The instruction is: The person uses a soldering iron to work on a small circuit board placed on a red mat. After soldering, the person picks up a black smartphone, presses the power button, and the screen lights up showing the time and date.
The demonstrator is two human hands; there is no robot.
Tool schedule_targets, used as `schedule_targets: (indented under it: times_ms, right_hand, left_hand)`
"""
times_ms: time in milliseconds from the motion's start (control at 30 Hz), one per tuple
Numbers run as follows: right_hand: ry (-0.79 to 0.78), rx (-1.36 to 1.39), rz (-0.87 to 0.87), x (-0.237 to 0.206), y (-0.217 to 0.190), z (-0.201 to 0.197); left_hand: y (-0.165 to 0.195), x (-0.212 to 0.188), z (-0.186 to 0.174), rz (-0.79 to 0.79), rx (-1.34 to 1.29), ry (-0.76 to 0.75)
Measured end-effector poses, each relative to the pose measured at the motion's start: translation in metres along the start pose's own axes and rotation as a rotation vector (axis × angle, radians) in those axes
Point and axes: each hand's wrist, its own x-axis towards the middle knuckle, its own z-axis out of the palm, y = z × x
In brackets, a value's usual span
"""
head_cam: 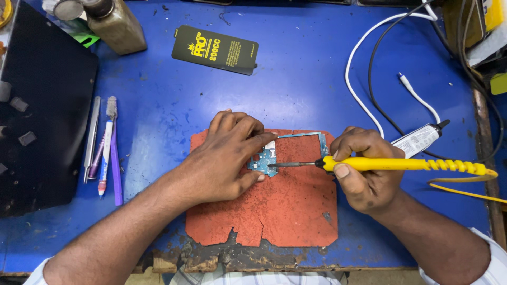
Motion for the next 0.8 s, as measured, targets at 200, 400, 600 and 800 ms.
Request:
schedule_targets:
  times_ms: [200, 400, 600, 800]
  right_hand:
    - [0.001, 0.015, 0.018, -0.0001, 0.0001, 0.0006]
    - [0.005, 0.016, -0.001, -0.0001, 0.0002, 0.0018]
    - [-0.002, 0.023, 0.018, 0.0006, 0.0002, 0.0016]
    - [-0.003, 0.005, 0.007, 0.0010, 0.0009, 0.0012]
  left_hand:
    - [0.0002, 0.0014, 0.0002, -0.003, -0.003, 0.003]
    - [0.0009, 0.0012, -0.0007, -0.016, 0.003, -0.007]
    - [0.0008, 0.0009, -0.0011, -0.016, 0.000, -0.007]
    - [-0.0001, 0.0015, 0.0011, -0.027, 0.003, -0.016]
